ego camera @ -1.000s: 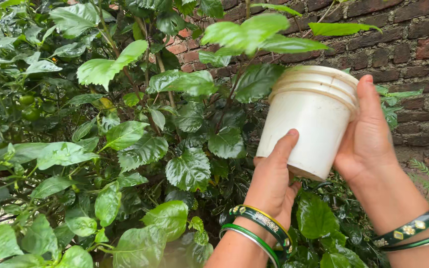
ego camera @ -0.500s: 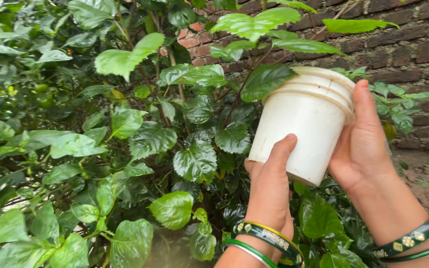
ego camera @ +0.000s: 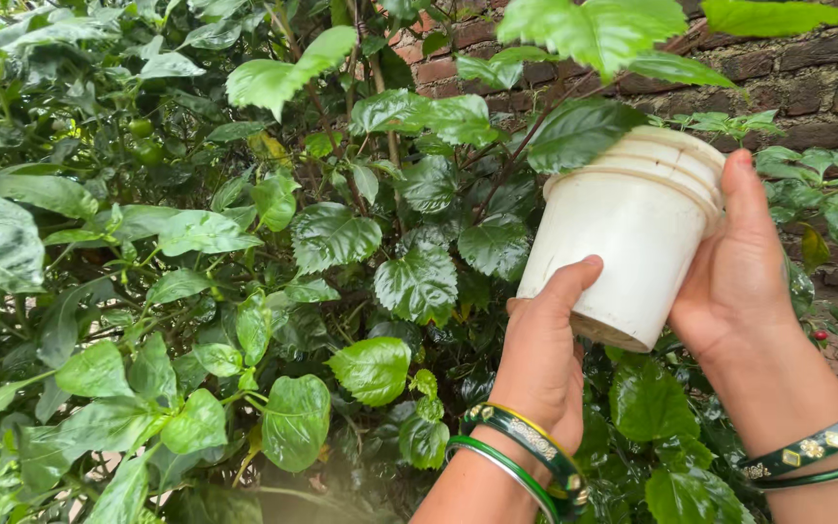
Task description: The person dips a bucket into a larger container of water and pours it onto several green plants and bushes in an outdoor area.
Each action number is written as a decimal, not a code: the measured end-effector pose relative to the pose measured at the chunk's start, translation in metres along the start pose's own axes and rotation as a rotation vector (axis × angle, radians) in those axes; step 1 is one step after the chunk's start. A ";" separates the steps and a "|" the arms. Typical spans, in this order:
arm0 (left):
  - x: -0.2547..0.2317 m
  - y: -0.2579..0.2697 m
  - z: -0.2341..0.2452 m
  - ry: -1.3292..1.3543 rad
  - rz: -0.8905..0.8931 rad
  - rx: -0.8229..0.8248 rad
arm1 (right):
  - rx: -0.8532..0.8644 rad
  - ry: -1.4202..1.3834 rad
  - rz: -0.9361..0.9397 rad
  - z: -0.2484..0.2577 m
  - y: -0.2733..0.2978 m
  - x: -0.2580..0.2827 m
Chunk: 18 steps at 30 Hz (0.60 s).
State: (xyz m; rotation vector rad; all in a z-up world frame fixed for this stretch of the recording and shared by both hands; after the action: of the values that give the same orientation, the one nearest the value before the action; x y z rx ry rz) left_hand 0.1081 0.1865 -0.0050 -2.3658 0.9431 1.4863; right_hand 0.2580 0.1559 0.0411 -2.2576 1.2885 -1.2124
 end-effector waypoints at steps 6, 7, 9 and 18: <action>-0.009 0.019 0.000 0.090 -0.056 0.043 | 0.082 0.083 0.141 -0.029 0.008 0.031; -0.011 0.023 0.001 0.084 -0.069 0.042 | 0.088 0.089 0.156 -0.033 0.011 0.035; -0.016 0.031 0.001 0.072 -0.099 0.043 | 0.101 0.101 0.188 -0.040 0.017 0.042; -0.032 0.049 0.002 -0.063 -0.236 0.049 | 0.079 0.021 0.153 -0.051 0.026 0.040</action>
State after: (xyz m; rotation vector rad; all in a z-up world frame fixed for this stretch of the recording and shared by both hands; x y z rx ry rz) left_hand 0.0671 0.1623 0.0301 -2.2887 0.6517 1.4206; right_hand 0.2136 0.1174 0.0784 -2.0556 1.3689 -1.2129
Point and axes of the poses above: each hand's wrist, its own y-axis away from the middle knuckle, its own z-axis out of the back of the hand, x = y × z, the point moved 10 cm from there along -y, towards the middle knuckle, and after that the axes turned 10 degrees about z, right-handed, at the moved point
